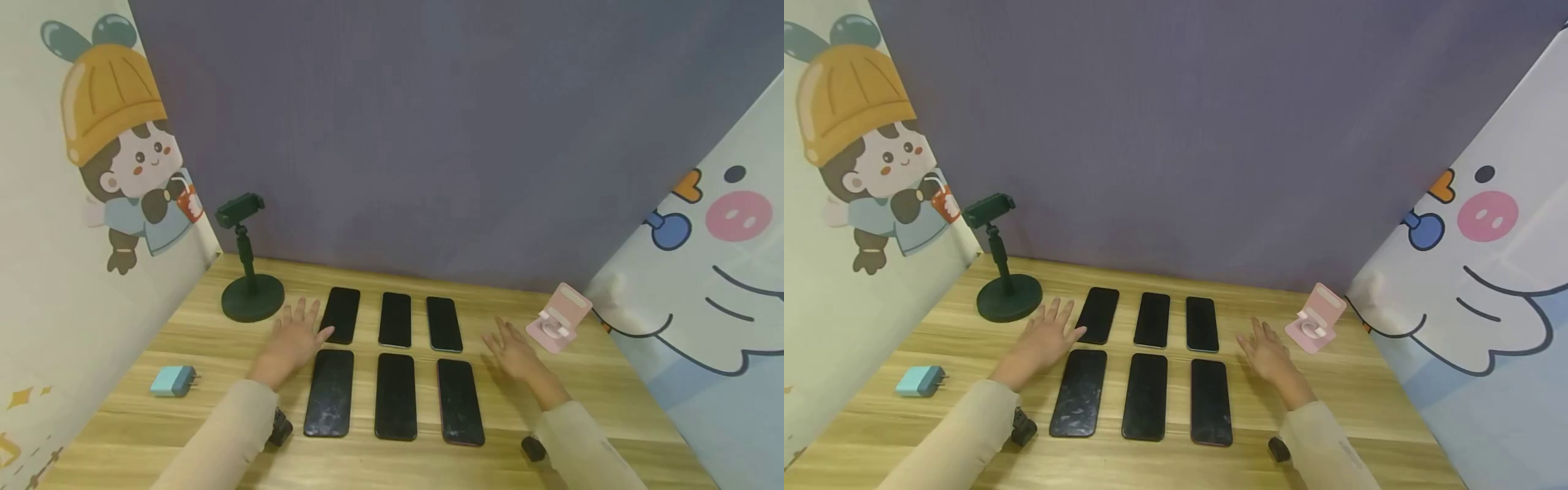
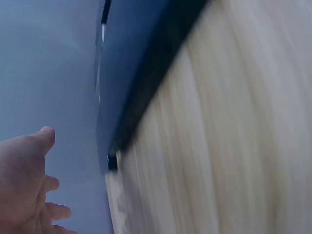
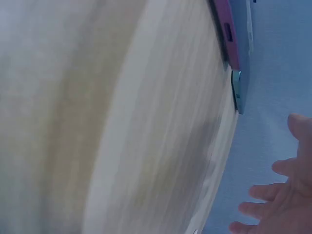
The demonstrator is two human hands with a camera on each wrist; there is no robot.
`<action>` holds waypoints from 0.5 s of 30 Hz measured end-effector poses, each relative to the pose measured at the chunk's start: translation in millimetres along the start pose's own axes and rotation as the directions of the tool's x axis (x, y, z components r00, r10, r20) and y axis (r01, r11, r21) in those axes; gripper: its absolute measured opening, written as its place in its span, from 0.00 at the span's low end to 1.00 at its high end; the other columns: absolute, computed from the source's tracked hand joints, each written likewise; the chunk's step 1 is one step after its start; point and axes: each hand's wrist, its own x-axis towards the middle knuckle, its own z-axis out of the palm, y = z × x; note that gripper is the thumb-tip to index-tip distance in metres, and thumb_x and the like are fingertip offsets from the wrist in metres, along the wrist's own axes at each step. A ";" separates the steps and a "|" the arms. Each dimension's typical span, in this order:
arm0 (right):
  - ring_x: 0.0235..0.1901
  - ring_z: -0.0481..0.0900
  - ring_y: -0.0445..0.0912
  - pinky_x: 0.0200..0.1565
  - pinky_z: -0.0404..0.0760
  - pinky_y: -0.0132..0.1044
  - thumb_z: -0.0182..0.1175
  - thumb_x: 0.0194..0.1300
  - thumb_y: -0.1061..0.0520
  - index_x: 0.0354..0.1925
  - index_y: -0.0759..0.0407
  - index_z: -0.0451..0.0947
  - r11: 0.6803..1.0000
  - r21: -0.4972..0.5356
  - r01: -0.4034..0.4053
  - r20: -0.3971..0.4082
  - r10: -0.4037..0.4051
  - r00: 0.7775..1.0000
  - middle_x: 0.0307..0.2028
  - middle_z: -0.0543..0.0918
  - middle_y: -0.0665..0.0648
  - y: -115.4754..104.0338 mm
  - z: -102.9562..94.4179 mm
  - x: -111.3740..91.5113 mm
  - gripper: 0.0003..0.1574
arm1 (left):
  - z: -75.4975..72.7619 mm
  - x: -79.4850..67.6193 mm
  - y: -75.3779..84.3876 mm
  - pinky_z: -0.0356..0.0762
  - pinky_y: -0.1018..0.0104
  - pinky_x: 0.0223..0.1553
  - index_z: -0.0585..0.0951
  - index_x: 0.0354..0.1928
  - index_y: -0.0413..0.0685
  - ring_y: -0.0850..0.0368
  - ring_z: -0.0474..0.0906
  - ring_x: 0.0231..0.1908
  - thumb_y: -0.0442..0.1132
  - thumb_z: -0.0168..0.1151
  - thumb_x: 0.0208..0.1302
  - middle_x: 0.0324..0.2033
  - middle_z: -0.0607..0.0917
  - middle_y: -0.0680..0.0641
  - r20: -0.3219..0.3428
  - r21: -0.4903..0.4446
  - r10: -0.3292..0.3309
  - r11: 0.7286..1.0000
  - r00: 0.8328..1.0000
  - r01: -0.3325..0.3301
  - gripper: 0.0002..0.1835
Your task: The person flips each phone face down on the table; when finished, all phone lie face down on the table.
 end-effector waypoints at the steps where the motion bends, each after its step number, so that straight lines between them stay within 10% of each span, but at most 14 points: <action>1: 0.66 0.46 0.76 0.62 0.46 0.71 0.33 0.78 0.36 0.74 0.71 0.41 1.000 0.004 0.006 -0.003 -0.006 1.000 0.69 0.47 0.81 0.3 0.1 -1.6 0.47 | 0.3 -0.5 4.2 0.43 0.31 0.64 0.48 0.76 0.41 0.25 0.38 0.69 0.59 0.42 0.75 0.72 0.45 0.29 -0.002 0.000 0.006 1.000 1.000 -0.006 0.40; 15: 0.66 0.47 0.75 0.64 0.47 0.67 0.38 0.79 0.44 0.74 0.72 0.42 0.995 0.092 0.046 0.000 -0.046 0.999 0.68 0.49 0.80 -6.6 -1.8 -19.2 0.42 | 14.3 -0.2 56.7 0.49 0.36 0.65 0.52 0.76 0.41 0.27 0.45 0.69 0.56 0.48 0.74 0.72 0.50 0.30 -0.020 -0.070 0.128 0.989 0.992 -0.129 0.39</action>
